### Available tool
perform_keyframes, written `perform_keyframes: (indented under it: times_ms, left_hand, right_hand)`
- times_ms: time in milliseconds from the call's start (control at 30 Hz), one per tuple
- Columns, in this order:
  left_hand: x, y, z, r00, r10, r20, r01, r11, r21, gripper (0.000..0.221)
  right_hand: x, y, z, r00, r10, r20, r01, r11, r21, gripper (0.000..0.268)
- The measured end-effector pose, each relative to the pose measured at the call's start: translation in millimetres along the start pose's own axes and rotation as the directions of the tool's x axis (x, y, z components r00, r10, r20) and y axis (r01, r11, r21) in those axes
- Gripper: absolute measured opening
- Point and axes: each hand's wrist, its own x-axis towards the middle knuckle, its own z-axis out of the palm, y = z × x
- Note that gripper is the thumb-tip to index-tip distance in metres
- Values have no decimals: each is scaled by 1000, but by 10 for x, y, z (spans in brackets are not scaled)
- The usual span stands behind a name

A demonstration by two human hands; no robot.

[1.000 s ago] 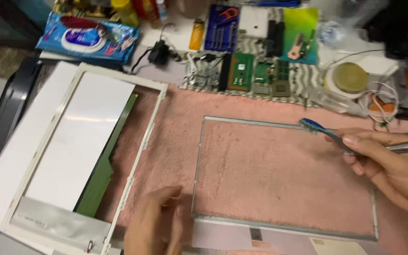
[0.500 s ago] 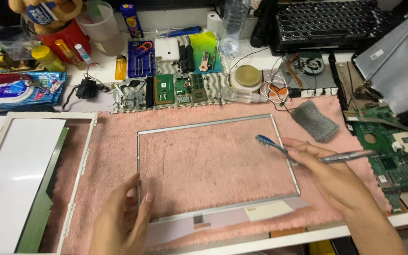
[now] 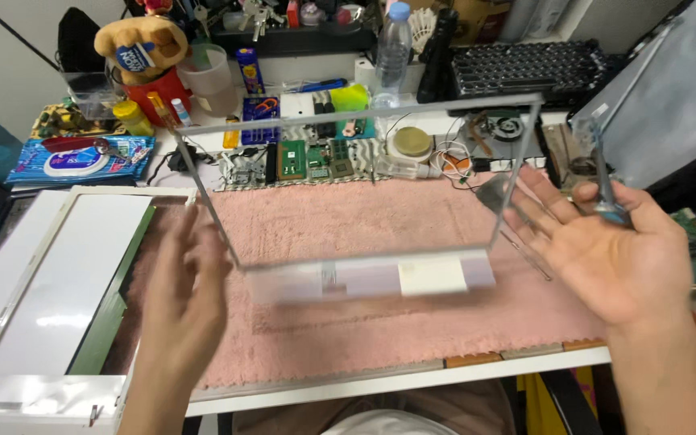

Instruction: The person cleans a plastic laptop screen frame using a brush and a cleaning liquid from a spray bottle, then handles and inspects a flat panel.

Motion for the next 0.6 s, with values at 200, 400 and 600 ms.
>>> perform_keyframes:
  times_ms: [200, 400, 600]
  left_hand:
    - [308, -224, 200, 997, -81, 0, 59, 731, -679, 79]
    - [221, -558, 332, 984, -123, -131, 11, 769, -639, 29]
    - [-198, -115, 401, 946, -122, -299, 23, 949, -315, 29]
  right_hand:
    - [100, 109, 279, 937, 12, -349, 63, 977, 202, 24]
    - [437, 360, -565, 971, 70, -226, -26, 981, 192, 11]
    - [44, 344, -394, 970, -92, -227, 75, 994, -83, 7]
